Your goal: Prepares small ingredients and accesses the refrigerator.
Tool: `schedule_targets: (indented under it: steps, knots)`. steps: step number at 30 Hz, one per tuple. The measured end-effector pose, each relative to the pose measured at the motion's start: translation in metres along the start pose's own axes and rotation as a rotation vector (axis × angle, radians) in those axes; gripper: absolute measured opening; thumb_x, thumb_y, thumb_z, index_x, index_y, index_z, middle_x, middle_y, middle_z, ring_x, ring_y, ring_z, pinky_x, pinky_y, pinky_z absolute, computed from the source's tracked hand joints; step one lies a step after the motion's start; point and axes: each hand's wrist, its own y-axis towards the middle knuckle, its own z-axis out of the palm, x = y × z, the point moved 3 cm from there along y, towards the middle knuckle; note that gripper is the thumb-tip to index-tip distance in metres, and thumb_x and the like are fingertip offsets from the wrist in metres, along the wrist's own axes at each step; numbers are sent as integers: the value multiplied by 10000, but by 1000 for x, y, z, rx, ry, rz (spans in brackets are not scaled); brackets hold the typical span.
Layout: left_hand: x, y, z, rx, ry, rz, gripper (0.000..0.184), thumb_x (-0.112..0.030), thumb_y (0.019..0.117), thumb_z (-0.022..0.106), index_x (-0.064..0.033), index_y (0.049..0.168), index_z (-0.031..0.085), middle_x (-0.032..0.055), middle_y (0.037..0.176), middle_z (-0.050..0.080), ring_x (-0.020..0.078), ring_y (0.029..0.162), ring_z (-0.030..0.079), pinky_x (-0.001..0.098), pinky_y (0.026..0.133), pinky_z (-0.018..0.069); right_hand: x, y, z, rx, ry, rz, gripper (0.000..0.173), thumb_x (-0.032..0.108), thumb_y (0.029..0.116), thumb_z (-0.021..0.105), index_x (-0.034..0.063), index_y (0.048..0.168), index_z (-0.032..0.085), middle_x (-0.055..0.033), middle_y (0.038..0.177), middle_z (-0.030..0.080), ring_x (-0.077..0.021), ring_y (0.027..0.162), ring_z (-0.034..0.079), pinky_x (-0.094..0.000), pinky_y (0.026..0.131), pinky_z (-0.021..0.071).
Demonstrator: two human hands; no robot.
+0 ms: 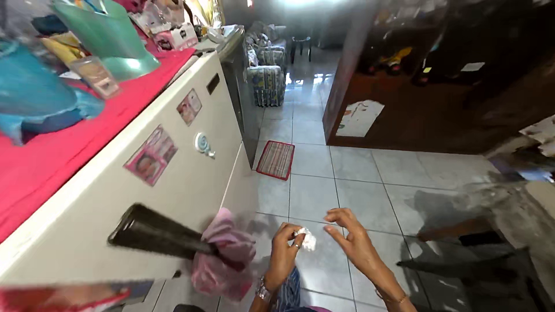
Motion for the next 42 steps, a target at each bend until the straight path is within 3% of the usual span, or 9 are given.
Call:
schedule_targets:
  steps: [4, 10, 17, 22, 25, 29, 32, 35, 42]
  knots:
    - [25, 107, -25, -93, -88, -99, 217, -64, 965, 635, 69, 1124, 700, 184, 1075, 690, 186, 931, 683, 338, 863, 578, -40, 95, -23, -232, 242, 155, 226, 160, 988, 543, -30, 1095, 602, -61, 1015, 683, -113, 868, 709, -303, 772, 624]
    - [29, 263, -54, -188, -147, -8, 221, -39, 954, 630, 106, 1111, 685, 196, 1054, 687, 162, 919, 681, 297, 852, 574, -78, 237, -14, -339, 482, 314, 261, 268, 1079, 336, 71, 1131, 499, 10, 966, 694, -159, 785, 741, -357, 679, 660]
    - [34, 367, -99, -385, -114, 8, 256, -59, 959, 613, 127, 1126, 667, 203, 1083, 682, 151, 966, 680, 292, 889, 565, -88, 451, 73, -190, 683, 339, 358, 268, 1122, 194, 29, 1234, 436, -34, 1009, 639, -186, 798, 716, -393, 695, 647]
    - [63, 435, -124, -641, -148, -11, 254, -57, 951, 609, 123, 1128, 644, 141, 1035, 678, 64, 934, 656, 229, 878, 550, -70, 613, 134, -41, 880, 161, 369, 331, 1127, 173, 113, 1135, 470, 13, 938, 660, -173, 762, 716, -410, 728, 649]
    - [71, 481, -142, -807, -122, -5, 264, -37, 952, 598, 136, 1150, 617, 116, 1026, 680, 25, 929, 650, 201, 872, 548, -65, 701, 171, 88, 940, 122, 426, 403, 1122, 164, 127, 1222, 473, 20, 987, 636, -168, 847, 701, -440, 800, 621]
    - [70, 531, -160, -1066, -115, 21, 202, 28, 932, 595, 125, 1102, 639, 32, 946, 696, -26, 874, 649, 179, 839, 554, -55, 792, 220, 156, 987, 140, 454, 446, 1118, 189, 117, 1242, 476, 29, 979, 626, -133, 898, 693, -381, 831, 607]
    - [70, 557, -172, -1231, -128, 91, 124, -20, 945, 585, 1, 1037, 664, -77, 897, 685, -21, 844, 646, 194, 803, 560, -53, 829, 262, 155, 1048, 143, 451, 417, 1127, 210, 64, 1228, 472, -6, 969, 631, -146, 905, 692, -377, 842, 603]
    - [66, 574, -183, -1290, -122, 153, 116, -84, 982, 590, -89, 1064, 672, -111, 935, 704, -7, 861, 660, 199, 802, 566, -45, 818, 280, 271, 1051, 126, 436, 501, 1110, 214, 167, 1229, 469, 74, 1007, 618, -81, 939, 670, -344, 866, 587]
    - [71, 594, -218, -1393, -138, 173, 132, -80, 1015, 520, -87, 1087, 631, -86, 954, 693, 16, 893, 658, 219, 825, 566, -56, 814, 301, 307, 1122, -32, 483, 656, 1037, 346, 216, 1153, 512, 99, 1020, 625, -46, 852, 641, -285, 787, 579]
